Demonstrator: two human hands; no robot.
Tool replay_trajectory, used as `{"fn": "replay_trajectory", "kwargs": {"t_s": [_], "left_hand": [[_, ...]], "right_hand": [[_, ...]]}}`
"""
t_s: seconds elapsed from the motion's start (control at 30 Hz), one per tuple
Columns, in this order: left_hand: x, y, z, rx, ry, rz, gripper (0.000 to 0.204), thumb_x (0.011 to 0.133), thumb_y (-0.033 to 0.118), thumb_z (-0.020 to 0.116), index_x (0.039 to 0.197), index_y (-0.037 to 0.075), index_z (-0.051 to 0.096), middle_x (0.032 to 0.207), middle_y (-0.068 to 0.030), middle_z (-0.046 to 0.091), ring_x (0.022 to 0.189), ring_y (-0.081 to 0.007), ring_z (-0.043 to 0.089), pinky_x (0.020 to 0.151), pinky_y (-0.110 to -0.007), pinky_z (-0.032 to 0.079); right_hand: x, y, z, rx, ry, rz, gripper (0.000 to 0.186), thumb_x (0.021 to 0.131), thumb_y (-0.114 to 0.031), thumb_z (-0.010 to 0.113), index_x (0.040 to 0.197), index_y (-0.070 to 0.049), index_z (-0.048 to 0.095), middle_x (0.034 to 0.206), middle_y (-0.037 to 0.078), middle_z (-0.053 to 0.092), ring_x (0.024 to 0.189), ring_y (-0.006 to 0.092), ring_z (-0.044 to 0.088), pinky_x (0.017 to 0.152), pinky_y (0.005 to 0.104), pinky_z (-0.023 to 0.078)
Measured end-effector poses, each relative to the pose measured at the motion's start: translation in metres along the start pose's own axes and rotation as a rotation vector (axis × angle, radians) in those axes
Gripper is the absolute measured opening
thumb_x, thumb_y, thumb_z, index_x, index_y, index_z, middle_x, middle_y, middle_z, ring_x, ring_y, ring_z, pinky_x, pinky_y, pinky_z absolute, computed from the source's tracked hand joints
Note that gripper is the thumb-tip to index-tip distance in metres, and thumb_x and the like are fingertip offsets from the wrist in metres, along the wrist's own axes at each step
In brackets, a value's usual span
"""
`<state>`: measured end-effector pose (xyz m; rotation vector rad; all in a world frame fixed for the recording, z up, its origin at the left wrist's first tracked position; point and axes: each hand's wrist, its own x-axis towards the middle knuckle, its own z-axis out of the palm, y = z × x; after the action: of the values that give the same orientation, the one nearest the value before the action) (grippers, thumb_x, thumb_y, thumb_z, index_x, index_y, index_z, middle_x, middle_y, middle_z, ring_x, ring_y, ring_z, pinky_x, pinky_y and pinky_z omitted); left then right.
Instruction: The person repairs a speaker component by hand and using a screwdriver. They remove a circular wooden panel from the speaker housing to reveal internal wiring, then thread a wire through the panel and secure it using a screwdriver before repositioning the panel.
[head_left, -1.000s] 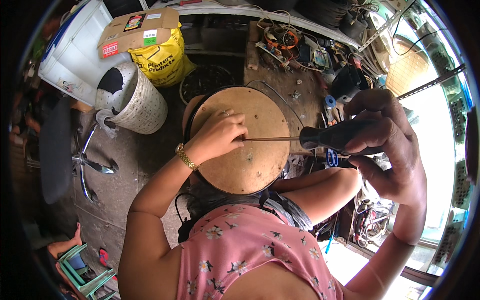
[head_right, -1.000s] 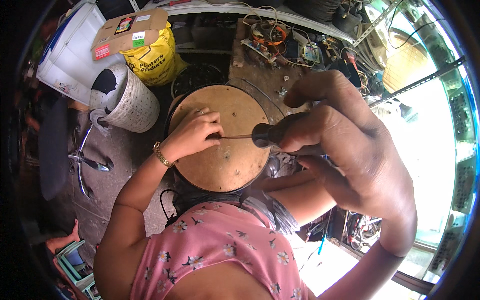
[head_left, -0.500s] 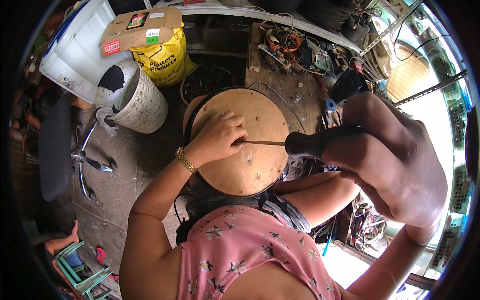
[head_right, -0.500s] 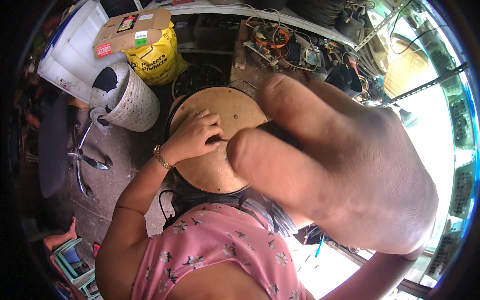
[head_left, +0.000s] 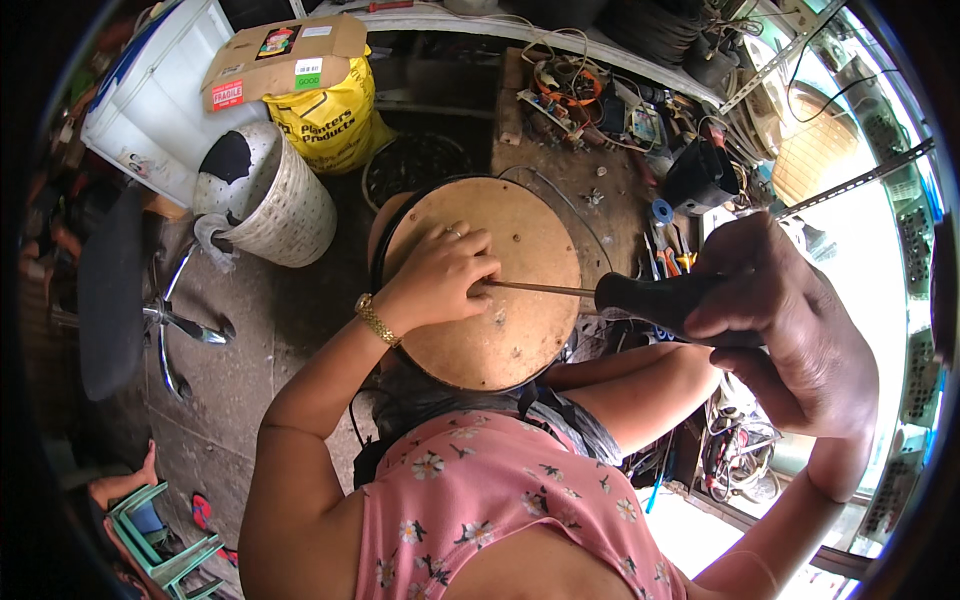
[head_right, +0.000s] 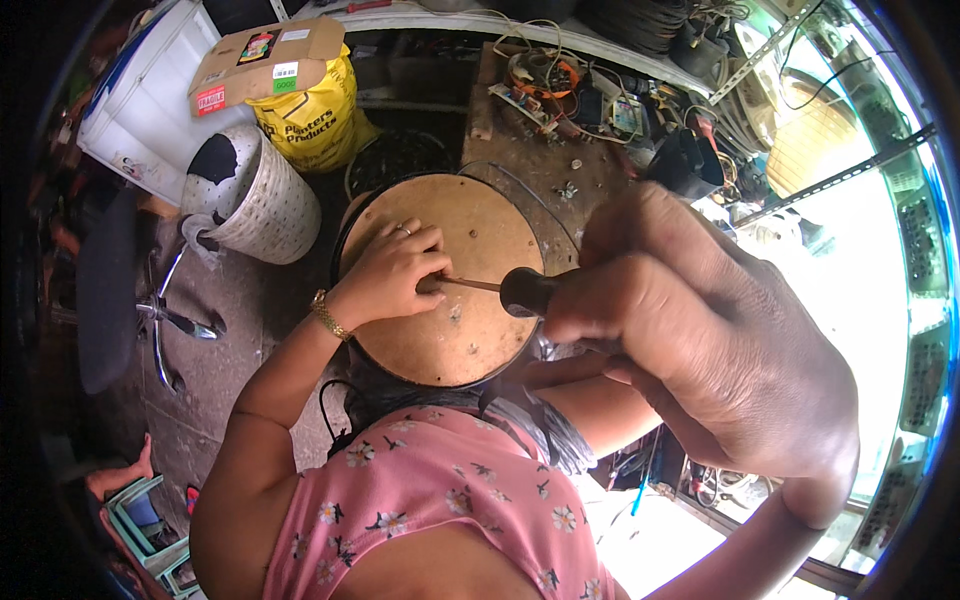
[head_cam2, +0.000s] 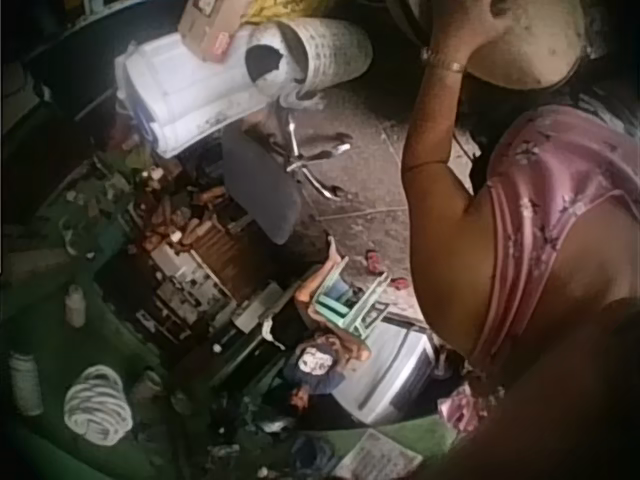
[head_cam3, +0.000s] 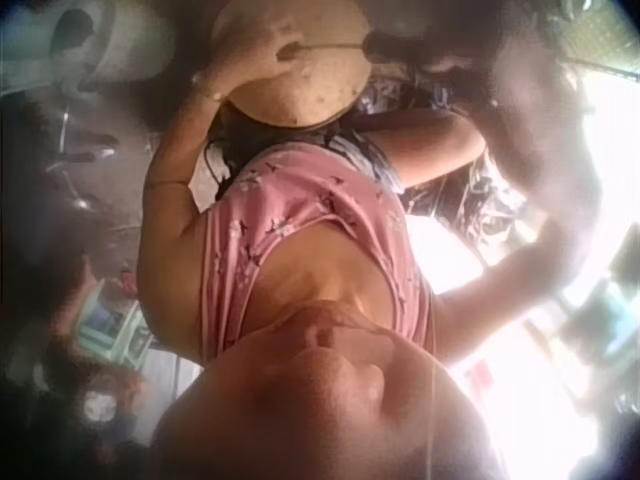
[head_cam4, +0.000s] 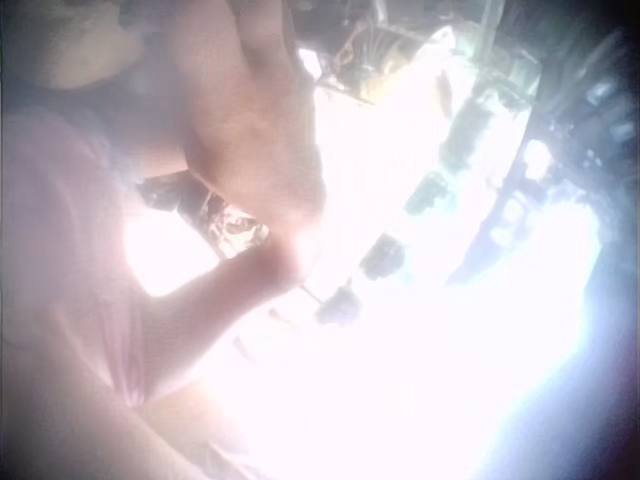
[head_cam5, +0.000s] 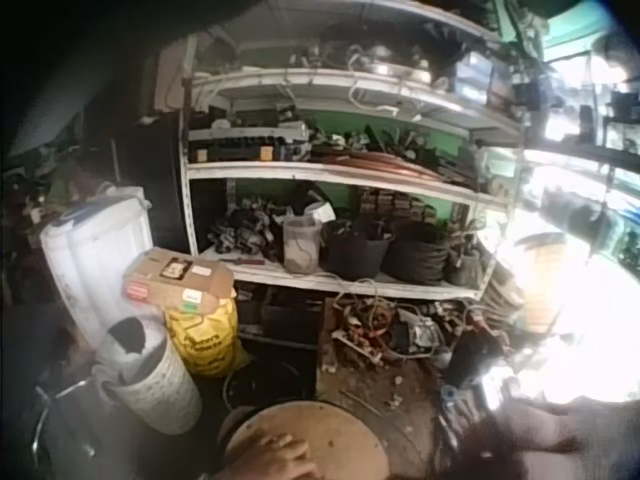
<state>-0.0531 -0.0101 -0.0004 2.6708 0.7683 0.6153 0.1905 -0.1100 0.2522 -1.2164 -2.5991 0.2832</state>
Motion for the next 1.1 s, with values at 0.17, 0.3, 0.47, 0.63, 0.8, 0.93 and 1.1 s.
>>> {"fn": "replay_trajectory", "kwargs": {"t_s": [0.17,0.3,0.47,0.63,0.8,0.93,1.1], "left_hand": [[0.005,-0.003,0.0,-0.02,-0.05,-0.029,0.029,0.07,0.022,0.074,0.095,0.013,0.064,0.098,-0.0062,0.055,0.099,-0.0267,0.053,0.086,-0.039,0.042],[0.026,0.016,-0.024,-0.565,0.142,0.074,0.054,0.076,0.025,0.073,0.123,0.009,0.054,0.115,-0.0076,0.055,0.111,-0.023,0.053,0.092,-0.036,0.04],[0.091,0.081,-0.064,-1.282,0.129,0.332,0.063,0.078,0.021,0.08,0.126,0.001,0.045,0.108,-0.0062,0.055,0.1,-0.0172,0.057,0.086,-0.033,0.046],[0.112,0.094,-0.055,-1.313,0.089,0.277,0.057,0.078,0.021,0.081,0.119,0.002,0.045,0.099,-0.0062,0.056,0.091,-0.0148,0.059,0.073,-0.028,0.049],[0.117,0.077,-0.053,-1.674,-0.33,0.262,0.042,0.096,0.045,0.055,0.104,0.004,0.053,0.077,-0.0045,0.062,0.06,-0.0079,0.057,0.05,-0.02,0.044],[0.115,0.063,-0.039,-1.476,-0.409,0.334,0.049,0.097,0.053,0.046,0.105,0.005,0.056,0.072,-0.0039,0.063,0.052,-0.0066,0.055,0.044,-0.02,0.041],[0.112,0.062,-0.039,-1.547,-0.363,0.283,0.05,0.095,0.055,0.05,0.108,0.007,0.055,0.075,-0.0033,0.063,0.053,-0.0046,0.054,0.044,-0.017,0.039]], "right_hand": [[-0.002,0.002,-0.001,0.034,0.021,0.135,0.036,0.076,-0.012,0.072,0.105,-0.002,0.054,0.092,0.014,0.059,0.079,0.0333,0.063,0.067,0.0389,0.05],[0.0,0.012,-0.005,0.099,-0.022,0.102,0.035,0.078,-0.004,0.064,0.11,-0.002,0.05,0.097,0.016,0.06,0.087,0.0349,0.064,0.074,0.0399,0.048],[0.013,-0.005,-0.015,0.25,-0.113,0.469,0.047,0.072,0.005,0.062,0.115,-0.006,0.045,0.119,0.022,0.048,0.115,0.0377,0.05,0.09,0.0428,0.042],[-0.009,0.017,-0.005,0.073,-0.024,0.021,0.056,0.068,0.008,0.064,0.118,-0.006,0.04,0.117,0.021,0.043,0.112,0.0333,0.049,0.092,0.0423,0.041],[-0.005,0.004,-0.003,0.05,-0.047,0.002,0.041,0.071,0.004,0.069,0.107,-0.005,0.049,0.109,0.018,0.048,0.099,0.0325,0.056,0.08,0.0367,0.047],[0.007,-0.009,-0.009,-0.154,-0.111,0.063,0.031,0.076,-0.011,0.074,0.098,-0.004,0.054,0.101,0.016,0.056,0.076,0.0329,0.062,0.061,0.0355,0.051],[0.009,-0.003,-0.006,-0.044,0.001,-0.014,0.034,0.076,-0.015,0.074,0.102,-0.003,0.055,0.093,0.015,0.061,0.074,0.0341,0.064,0.062,0.04,0.051]]}}
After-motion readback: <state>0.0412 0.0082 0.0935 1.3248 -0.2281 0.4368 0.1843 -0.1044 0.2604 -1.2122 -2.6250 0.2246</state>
